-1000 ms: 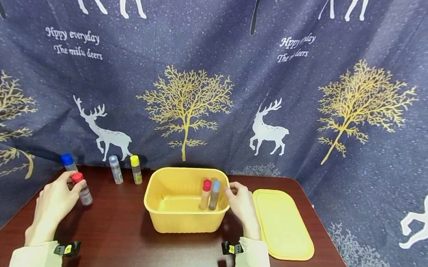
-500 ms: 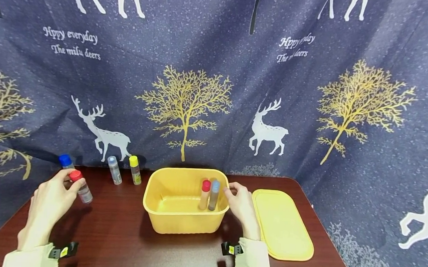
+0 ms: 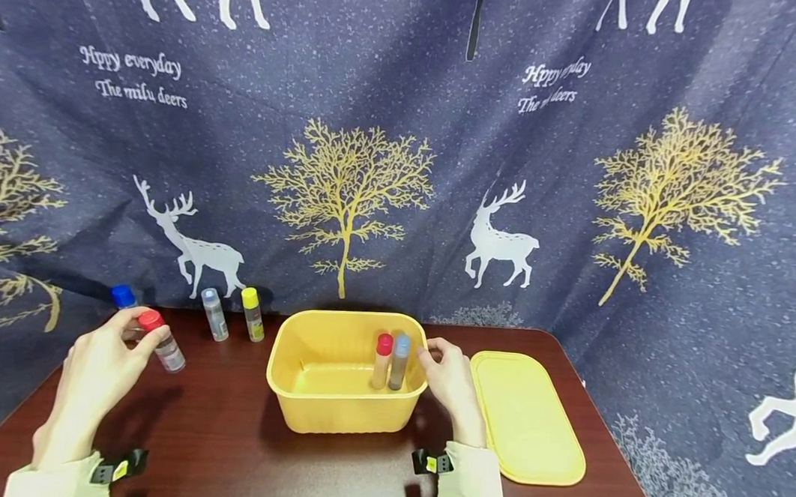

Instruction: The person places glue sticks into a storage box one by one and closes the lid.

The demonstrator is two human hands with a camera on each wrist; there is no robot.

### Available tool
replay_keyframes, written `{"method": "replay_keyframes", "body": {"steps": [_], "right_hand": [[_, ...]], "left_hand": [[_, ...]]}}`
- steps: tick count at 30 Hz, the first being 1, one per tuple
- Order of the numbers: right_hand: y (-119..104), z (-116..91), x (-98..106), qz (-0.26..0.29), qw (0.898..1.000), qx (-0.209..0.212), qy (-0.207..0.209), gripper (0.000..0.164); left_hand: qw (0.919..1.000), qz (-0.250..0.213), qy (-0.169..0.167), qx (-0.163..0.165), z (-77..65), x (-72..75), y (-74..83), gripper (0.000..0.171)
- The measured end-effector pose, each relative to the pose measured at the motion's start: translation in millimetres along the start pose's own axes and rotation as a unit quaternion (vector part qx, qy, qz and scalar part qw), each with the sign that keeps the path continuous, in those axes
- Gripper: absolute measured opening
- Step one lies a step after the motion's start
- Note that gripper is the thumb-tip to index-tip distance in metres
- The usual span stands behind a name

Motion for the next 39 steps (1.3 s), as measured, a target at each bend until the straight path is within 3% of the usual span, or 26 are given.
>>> {"method": "replay_keyframes", "body": {"steps": [8, 16, 30, 39], "right_hand": [[2, -1, 1, -0.003, 1.0, 0.004, 0.001, 0.022], [2, 1, 1, 0.006, 1.0, 0.004, 0.002, 0.022], [4, 3, -3, 0.021, 1.0, 0.007, -0.006, 0.024], [2, 1, -1, -0.005, 1.0, 0.012, -0.006, 0.025]], "left_hand": [[0.9994, -0.006, 0.006, -0.034, -1.2, -1.1, 13.9, 0.037], [0.9982, -0.015, -0.015, -0.056, -2.1, -4.3, 34.0, 0.043], [0.9916, -0.026, 0.002, -0.127, -6.8, 1.1, 67.5, 0.037], [0.9801, -0.019, -0.049, -0.191, 2.7, -10.7, 101.2, 0.033]]}}
Point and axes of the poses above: each hand's wrist, its own z-axis towards the middle knuckle, its own x-axis out of the back of the hand, y = z × x, the point moved 8 cm from there along z, towards the middle knuckle, and after that the axes turned 1 degree about x, right-handed, at the moved point
